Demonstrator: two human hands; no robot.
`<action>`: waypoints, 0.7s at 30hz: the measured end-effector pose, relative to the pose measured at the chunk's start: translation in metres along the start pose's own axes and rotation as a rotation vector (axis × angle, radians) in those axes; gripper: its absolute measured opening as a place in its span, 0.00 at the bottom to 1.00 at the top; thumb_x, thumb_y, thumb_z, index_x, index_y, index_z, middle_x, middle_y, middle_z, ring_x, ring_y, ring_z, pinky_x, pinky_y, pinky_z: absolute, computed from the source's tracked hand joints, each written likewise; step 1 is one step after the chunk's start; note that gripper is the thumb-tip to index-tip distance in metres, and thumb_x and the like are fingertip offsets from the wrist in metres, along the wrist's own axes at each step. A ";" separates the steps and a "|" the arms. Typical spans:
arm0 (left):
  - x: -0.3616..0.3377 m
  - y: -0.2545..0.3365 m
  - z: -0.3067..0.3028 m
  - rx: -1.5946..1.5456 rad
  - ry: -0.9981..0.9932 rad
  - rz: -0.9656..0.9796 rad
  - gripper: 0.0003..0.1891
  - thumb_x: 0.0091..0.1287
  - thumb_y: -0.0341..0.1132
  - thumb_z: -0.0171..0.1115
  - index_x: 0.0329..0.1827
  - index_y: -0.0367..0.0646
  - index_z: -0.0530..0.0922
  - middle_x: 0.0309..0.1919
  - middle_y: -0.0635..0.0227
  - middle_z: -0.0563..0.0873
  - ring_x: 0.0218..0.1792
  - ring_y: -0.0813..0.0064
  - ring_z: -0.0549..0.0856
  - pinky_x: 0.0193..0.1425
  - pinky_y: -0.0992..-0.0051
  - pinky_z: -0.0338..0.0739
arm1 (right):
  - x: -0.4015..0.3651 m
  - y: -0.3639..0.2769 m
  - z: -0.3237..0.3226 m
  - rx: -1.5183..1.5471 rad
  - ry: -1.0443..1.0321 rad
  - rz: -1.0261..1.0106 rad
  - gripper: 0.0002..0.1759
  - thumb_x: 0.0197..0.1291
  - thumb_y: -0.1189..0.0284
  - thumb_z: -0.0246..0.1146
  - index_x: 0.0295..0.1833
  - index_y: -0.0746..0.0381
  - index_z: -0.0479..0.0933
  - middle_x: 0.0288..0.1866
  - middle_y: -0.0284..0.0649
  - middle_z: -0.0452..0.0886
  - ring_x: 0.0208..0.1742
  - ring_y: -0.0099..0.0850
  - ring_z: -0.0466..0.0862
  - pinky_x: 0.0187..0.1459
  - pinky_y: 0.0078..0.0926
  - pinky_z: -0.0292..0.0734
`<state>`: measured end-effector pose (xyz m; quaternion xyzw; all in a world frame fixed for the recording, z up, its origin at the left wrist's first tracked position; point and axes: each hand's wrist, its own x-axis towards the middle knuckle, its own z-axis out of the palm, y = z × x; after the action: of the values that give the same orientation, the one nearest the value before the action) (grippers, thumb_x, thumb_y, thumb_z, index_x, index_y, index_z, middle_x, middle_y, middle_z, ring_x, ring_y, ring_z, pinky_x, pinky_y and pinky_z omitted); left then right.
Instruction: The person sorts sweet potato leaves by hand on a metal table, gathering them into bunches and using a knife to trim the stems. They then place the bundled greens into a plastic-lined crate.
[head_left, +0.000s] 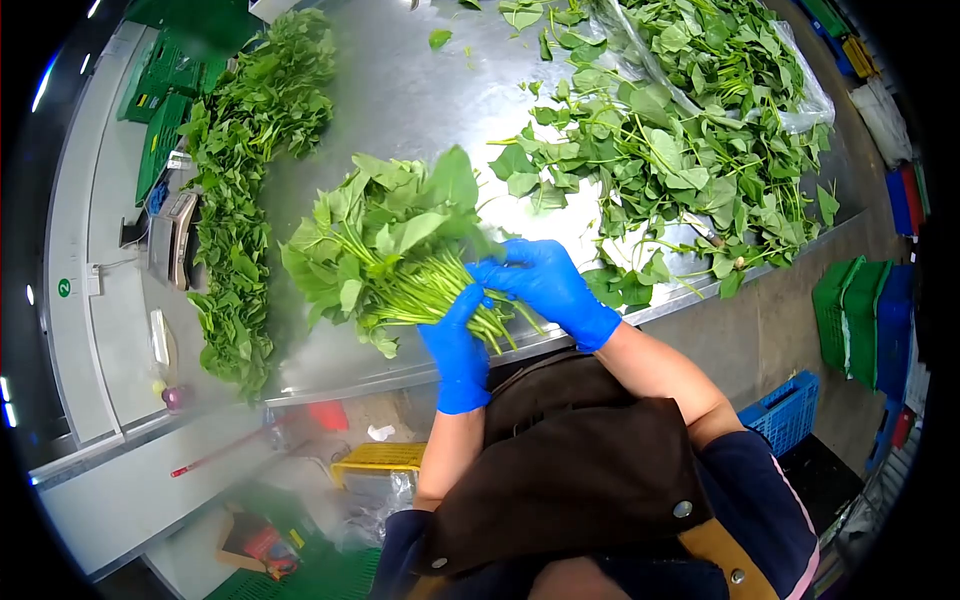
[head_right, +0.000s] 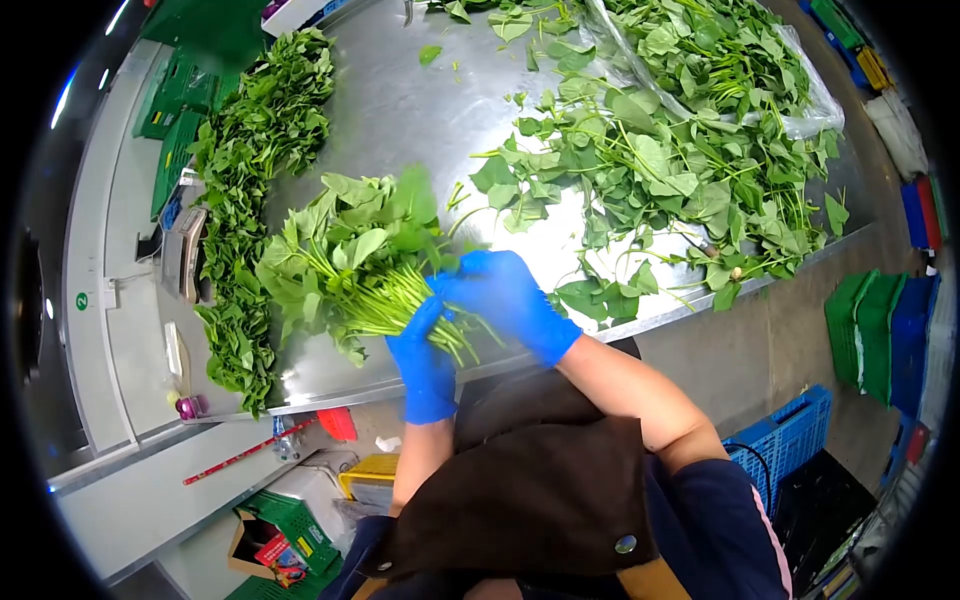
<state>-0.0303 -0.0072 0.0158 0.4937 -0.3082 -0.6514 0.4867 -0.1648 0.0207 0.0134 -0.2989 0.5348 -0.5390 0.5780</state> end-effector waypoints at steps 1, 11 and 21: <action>0.004 -0.001 0.000 -0.015 0.047 0.012 0.20 0.56 0.23 0.63 0.54 0.34 0.75 0.39 0.61 0.83 0.38 0.70 0.83 0.41 0.73 0.78 | -0.001 -0.001 0.001 -0.026 0.022 0.015 0.10 0.56 0.73 0.67 0.44 0.62 0.82 0.43 0.37 0.85 0.41 0.24 0.83 0.41 0.24 0.78; 0.026 -0.004 -0.027 -0.110 0.082 -0.101 0.11 0.59 0.27 0.65 0.44 0.34 0.80 0.34 0.63 0.84 0.34 0.73 0.83 0.42 0.74 0.79 | -0.014 0.004 -0.033 -0.279 -0.119 -0.100 0.24 0.62 0.61 0.63 0.62 0.57 0.74 0.46 0.44 0.84 0.37 0.34 0.85 0.38 0.28 0.79; 0.031 0.003 -0.026 -0.121 0.154 -0.112 0.15 0.57 0.24 0.65 0.48 0.35 0.78 0.36 0.62 0.84 0.34 0.72 0.82 0.41 0.73 0.78 | -0.032 0.007 -0.004 0.008 0.257 -0.324 0.16 0.69 0.66 0.53 0.48 0.65 0.82 0.33 0.40 0.84 0.27 0.23 0.81 0.35 0.21 0.77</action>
<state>-0.0062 -0.0348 -0.0006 0.5285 -0.2018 -0.6550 0.5009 -0.1613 0.0534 0.0160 -0.3076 0.5469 -0.6606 0.4121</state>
